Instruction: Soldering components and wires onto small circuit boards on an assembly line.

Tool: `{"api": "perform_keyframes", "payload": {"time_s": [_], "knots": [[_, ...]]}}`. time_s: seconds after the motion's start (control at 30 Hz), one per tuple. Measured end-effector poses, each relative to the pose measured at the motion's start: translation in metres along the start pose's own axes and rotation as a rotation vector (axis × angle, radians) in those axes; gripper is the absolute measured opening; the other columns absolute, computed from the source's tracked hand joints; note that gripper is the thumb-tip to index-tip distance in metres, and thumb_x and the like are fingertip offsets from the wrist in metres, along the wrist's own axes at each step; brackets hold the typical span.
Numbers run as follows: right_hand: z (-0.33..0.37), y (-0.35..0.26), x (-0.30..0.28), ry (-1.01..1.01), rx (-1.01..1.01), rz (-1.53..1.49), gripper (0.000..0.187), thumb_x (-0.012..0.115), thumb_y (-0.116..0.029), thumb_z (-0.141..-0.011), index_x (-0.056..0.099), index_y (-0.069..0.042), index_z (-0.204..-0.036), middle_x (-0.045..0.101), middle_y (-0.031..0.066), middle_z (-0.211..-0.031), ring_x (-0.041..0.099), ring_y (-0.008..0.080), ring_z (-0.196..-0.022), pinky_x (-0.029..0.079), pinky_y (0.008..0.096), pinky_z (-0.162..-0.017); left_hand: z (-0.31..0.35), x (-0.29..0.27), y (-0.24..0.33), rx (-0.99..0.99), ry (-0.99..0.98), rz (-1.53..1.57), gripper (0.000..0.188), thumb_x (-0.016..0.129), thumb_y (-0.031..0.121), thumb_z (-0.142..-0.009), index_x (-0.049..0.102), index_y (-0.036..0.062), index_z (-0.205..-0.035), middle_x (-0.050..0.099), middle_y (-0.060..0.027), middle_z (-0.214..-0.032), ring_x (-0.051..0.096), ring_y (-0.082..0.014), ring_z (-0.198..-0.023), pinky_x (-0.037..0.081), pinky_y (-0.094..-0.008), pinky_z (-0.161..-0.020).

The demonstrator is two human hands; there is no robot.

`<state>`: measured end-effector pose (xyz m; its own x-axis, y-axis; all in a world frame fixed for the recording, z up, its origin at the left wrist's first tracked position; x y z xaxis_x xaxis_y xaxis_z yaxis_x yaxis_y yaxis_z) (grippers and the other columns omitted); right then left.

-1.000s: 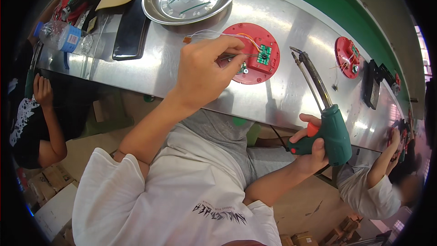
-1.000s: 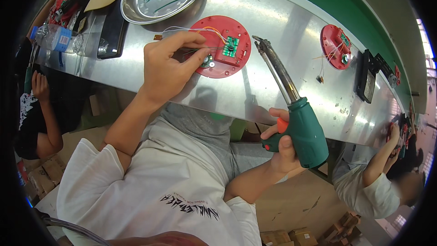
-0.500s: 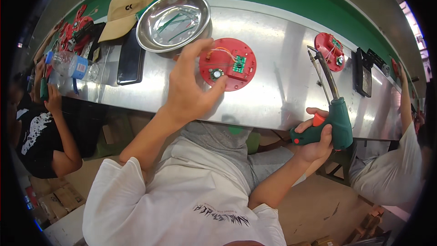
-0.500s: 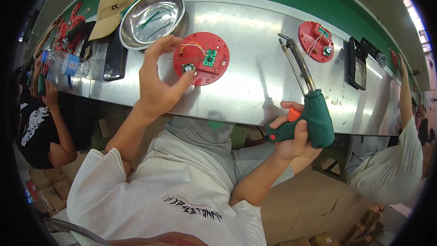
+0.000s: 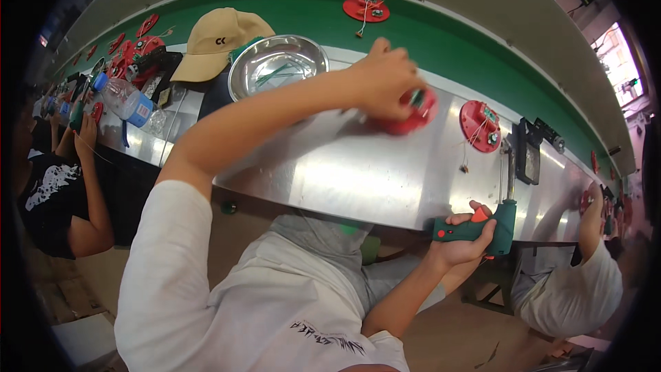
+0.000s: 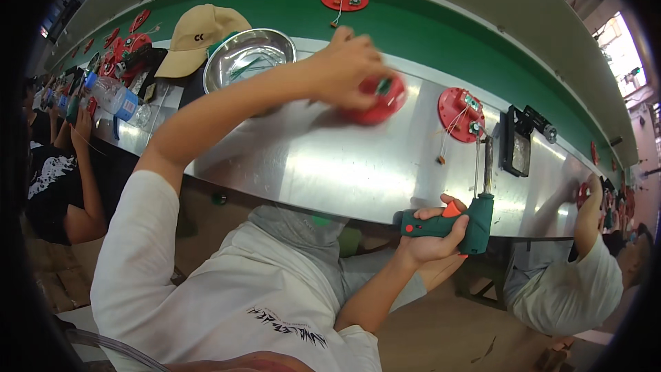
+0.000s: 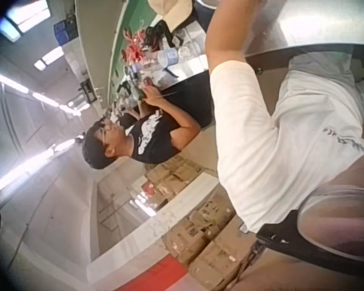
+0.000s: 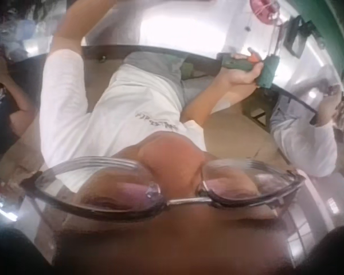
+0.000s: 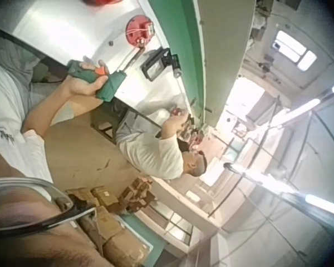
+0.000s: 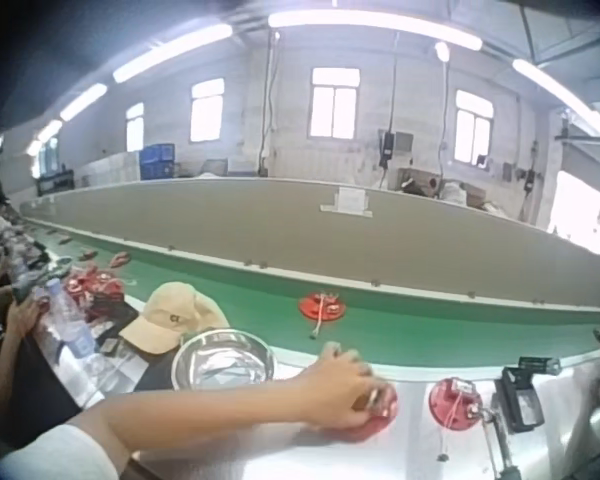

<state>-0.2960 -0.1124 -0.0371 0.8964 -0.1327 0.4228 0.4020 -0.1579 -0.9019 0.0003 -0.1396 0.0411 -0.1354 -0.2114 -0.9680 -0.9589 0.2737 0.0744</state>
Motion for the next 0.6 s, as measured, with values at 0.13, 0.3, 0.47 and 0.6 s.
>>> {"api": "perform_keyframes", "payload": {"time_s": [0.13,0.3,0.47,0.6], "knots": [[-0.001,0.001,0.003,-0.022,-0.012,-0.002,0.050,0.036,-0.042,-0.103,0.061,0.001,-0.100,0.050,0.0029,-0.055,0.050,0.0132,-0.052,0.041,0.0256,-0.051,-0.072,0.030,-0.083,-0.305,0.151,0.033,0.064,0.067,0.053,-0.084,0.059,0.0181,-0.137,0.059,-0.0153,-0.136,0.053,-0.0345,-0.124,0.032,-0.0542,-0.102],[-0.001,0.000,0.006,0.071,-0.079,-0.039,0.043,0.041,-0.036,-0.102,0.061,0.002,-0.099,0.061,0.0079,-0.072,0.052,0.0135,-0.049,0.043,0.0271,-0.046,-0.093,0.024,-0.173,-0.809,0.192,-0.139,0.048,0.063,0.042,-0.086,0.068,0.0107,-0.122,0.065,-0.0169,-0.126,0.054,-0.0346,-0.124,0.038,-0.0525,-0.099],[-0.002,0.002,0.003,0.072,-0.053,-0.055,0.040,0.042,-0.033,-0.102,0.059,0.003,-0.097,0.063,0.0112,-0.080,0.052,0.0149,-0.047,0.044,0.0293,-0.044,-0.091,0.043,-0.200,-1.002,0.189,0.045,0.035,0.063,0.027,-0.086,0.071,0.0091,-0.115,0.068,-0.0160,-0.121,0.056,-0.0339,-0.123,0.038,-0.0506,-0.101],[-0.001,-0.001,0.005,0.049,-0.048,-0.083,0.039,0.043,-0.032,-0.102,0.058,0.004,-0.098,0.063,0.0139,-0.088,0.052,0.0155,-0.046,0.045,0.0302,-0.044,-0.098,0.057,-0.199,-0.980,0.213,0.072,0.033,0.064,0.027,-0.086,0.072,0.0105,-0.113,0.067,-0.0151,-0.125,0.057,-0.0354,-0.122,0.039,-0.0509,-0.102]]}}
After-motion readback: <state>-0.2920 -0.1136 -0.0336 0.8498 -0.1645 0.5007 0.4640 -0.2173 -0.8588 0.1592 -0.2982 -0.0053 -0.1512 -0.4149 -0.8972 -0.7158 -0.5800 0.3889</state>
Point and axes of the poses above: each hand's wrist, its own z-axis away from the middle knuckle, its own x-axis out of the palm, y = z × x, the point moved 3 cm from there along -z, towards the middle knuckle
